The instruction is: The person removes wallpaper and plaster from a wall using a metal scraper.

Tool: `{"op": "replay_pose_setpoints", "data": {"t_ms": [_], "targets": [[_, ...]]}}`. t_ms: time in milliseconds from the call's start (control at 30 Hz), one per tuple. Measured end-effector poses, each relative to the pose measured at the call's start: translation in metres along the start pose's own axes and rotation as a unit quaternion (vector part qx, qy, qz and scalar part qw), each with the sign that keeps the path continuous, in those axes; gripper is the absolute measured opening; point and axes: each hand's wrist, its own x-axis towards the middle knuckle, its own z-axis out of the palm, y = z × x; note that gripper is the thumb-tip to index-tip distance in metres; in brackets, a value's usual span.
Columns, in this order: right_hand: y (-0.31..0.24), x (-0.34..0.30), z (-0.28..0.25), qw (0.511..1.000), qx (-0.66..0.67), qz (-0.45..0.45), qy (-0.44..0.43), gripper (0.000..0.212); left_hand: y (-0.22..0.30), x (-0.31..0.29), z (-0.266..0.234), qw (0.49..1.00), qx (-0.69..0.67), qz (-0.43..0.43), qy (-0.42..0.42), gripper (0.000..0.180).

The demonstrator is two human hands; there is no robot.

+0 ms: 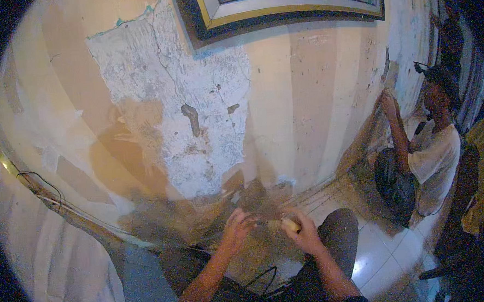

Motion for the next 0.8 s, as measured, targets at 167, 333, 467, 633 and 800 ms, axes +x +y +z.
{"op": "replay_pose_setpoints", "data": {"t_ms": [167,333,467,633,800], "targets": [[-0.031,0.012,0.017,0.991,0.001,-0.131,0.001,0.041,0.048,0.008,0.033,0.992,0.104,0.073,0.004,0.042],[-0.090,0.042,0.011,0.959,-0.067,-0.251,0.116,0.042,0.127,0.051,0.099,0.952,0.234,0.188,0.065,0.039],[-0.139,0.089,0.004,0.946,0.013,-0.279,0.167,0.041,0.194,0.084,0.154,0.860,0.355,0.361,0.060,0.037],[-0.153,0.110,0.013,0.938,0.055,-0.284,0.194,0.039,0.219,0.088,0.165,0.812,0.453,0.351,0.113,0.043],[-0.149,0.106,0.021,0.939,0.058,-0.283,0.189,0.039,0.213,0.082,0.164,0.826,0.428,0.345,0.125,0.042]]}}
